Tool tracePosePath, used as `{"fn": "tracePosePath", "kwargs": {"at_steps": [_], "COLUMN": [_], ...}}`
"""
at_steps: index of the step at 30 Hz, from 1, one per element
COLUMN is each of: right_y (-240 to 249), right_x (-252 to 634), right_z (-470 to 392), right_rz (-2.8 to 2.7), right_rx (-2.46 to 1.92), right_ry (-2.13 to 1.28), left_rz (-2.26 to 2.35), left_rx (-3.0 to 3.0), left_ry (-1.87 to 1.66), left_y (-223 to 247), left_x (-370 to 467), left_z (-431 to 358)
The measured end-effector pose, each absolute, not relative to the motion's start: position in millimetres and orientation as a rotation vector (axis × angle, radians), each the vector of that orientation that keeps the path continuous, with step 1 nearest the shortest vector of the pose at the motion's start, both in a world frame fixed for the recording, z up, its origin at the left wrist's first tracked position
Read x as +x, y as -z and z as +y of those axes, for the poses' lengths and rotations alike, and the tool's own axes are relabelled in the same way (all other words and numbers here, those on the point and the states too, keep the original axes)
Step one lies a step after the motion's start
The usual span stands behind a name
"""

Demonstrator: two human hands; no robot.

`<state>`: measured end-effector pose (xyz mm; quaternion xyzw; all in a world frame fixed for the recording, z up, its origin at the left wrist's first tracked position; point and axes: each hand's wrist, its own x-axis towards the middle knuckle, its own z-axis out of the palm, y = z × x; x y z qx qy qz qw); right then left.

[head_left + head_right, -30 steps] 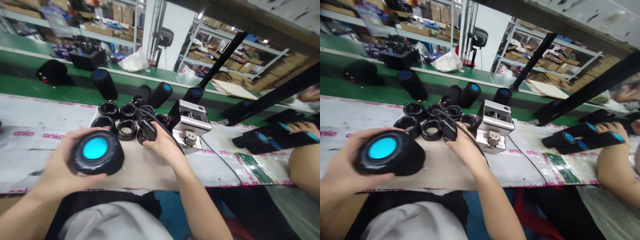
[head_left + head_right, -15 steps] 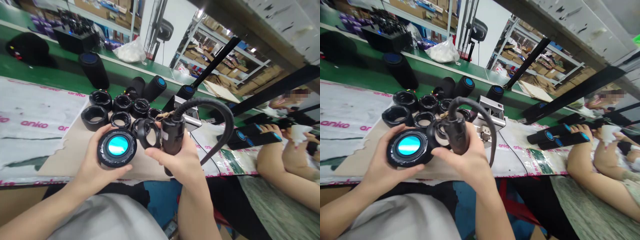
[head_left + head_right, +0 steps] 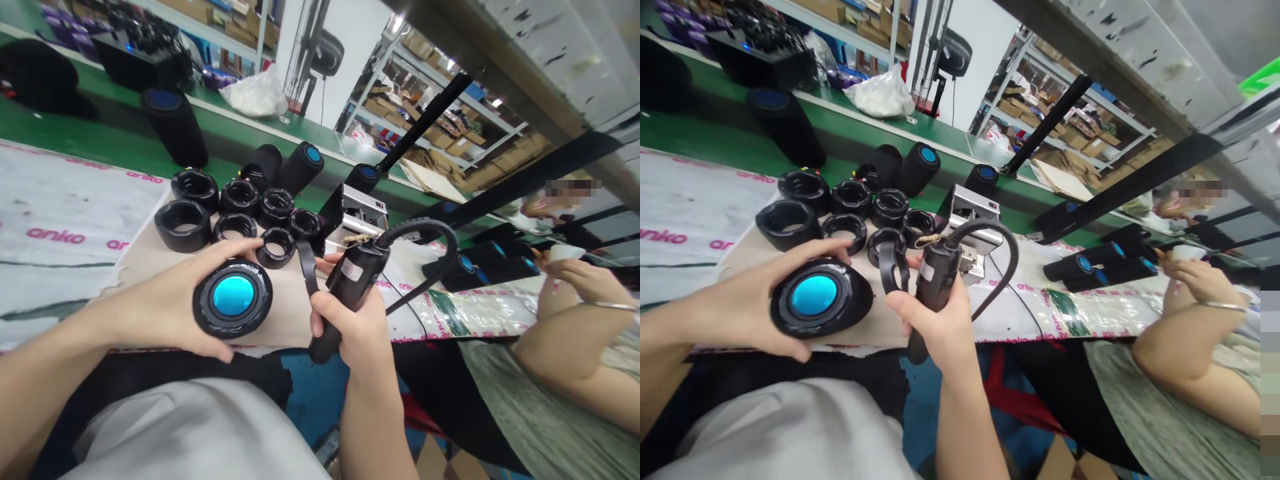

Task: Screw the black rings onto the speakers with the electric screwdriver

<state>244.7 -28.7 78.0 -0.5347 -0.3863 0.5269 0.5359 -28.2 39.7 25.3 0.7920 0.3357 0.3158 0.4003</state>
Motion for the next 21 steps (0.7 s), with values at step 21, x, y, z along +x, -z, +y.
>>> {"fn": "tracePosePath", "kwargs": {"at_steps": [21], "right_y": [-16.6], "right_x": [269.4], "right_z": [-52.6], "right_rz": [-1.336], "right_rx": [-2.18], "right_ry": [-0.788], "left_rz": [1.348], "left_rx": [2.205], "left_ry": [-0.925], "left_y": [-29.0], "left_x": [-3.5], "left_z": [24.6]}}
